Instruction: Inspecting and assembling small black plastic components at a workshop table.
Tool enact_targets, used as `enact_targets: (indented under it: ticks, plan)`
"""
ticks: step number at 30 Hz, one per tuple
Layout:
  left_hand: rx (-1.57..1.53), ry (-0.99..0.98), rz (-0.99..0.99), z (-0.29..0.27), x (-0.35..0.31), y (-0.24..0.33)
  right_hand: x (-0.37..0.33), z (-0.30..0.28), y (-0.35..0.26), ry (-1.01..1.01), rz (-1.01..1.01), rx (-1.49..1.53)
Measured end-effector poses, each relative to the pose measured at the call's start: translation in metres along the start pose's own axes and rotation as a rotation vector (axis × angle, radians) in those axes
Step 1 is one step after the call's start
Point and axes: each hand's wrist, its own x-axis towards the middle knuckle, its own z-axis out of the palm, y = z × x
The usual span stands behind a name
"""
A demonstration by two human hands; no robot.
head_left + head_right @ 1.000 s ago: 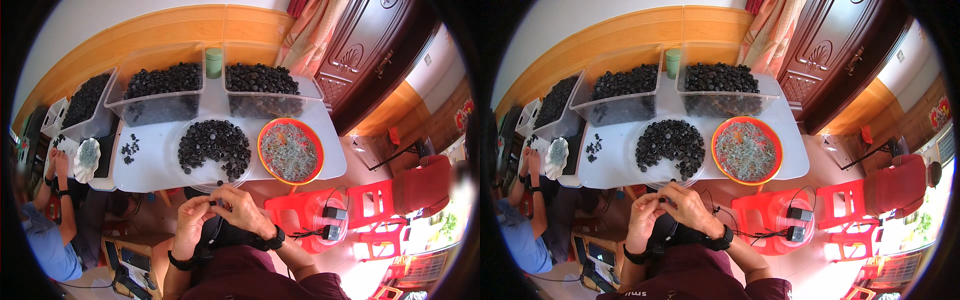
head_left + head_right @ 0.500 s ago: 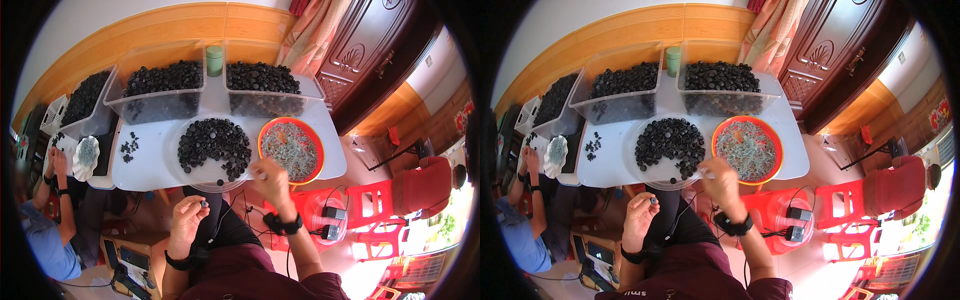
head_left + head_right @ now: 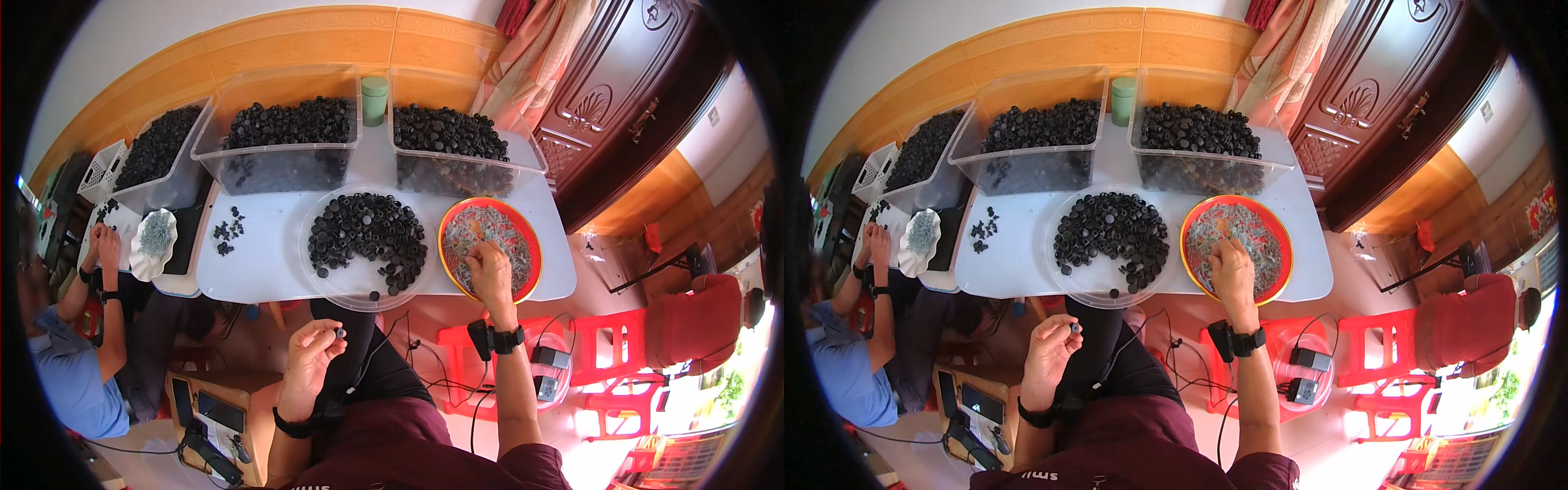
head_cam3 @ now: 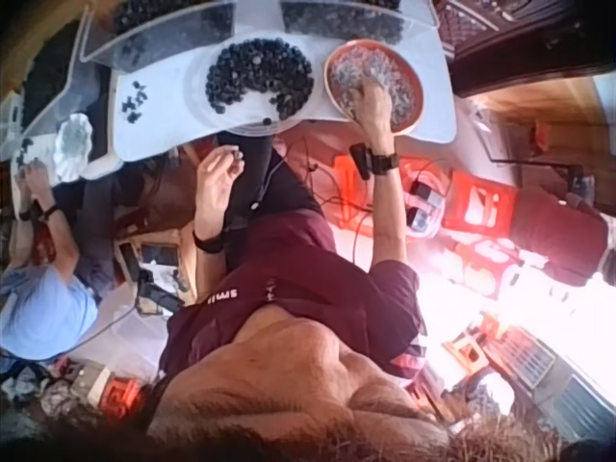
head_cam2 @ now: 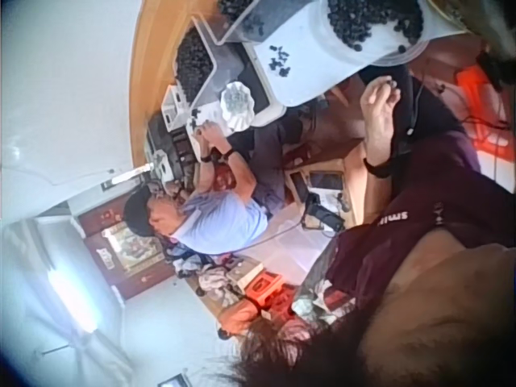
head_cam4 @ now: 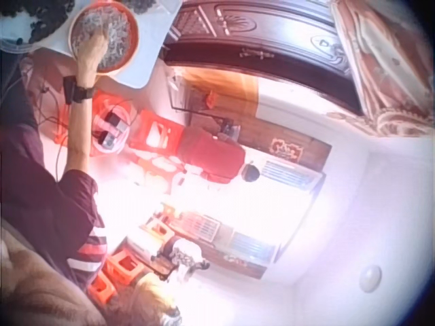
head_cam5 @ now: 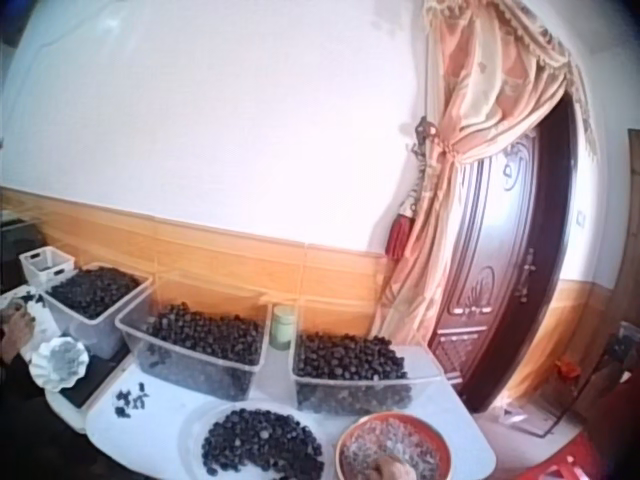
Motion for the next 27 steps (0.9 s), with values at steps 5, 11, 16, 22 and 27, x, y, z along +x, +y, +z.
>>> enact_targets:
  ticks: [5, 11, 16, 22, 27]
  plan:
    - [0.016, 0.016, -0.017, 0.005, 0.002, -0.001, -0.003, -0.005, 0.011, 0.048, 0.073, 0.201]
    - [0.024, -0.011, -0.024, 0.01, 0.005, 0.002, -0.002, -0.015, 0.01, 0.029, 0.267, 0.368]
    - [-0.092, -0.138, -0.038, 0.019, 0.008, 0.01, -0.002, -0.02, 0.006, 0.023, 0.302, 0.483]
    - [-0.14, -0.233, -0.024, 0.029, 0.008, 0.007, -0.035, -0.034, -0.068, -0.163, 0.362, 0.831]
    - [-0.147, -0.224, -0.023, 0.035, 0.006, 0.008, -0.07, -0.021, -0.128, -0.343, 0.312, 1.021]
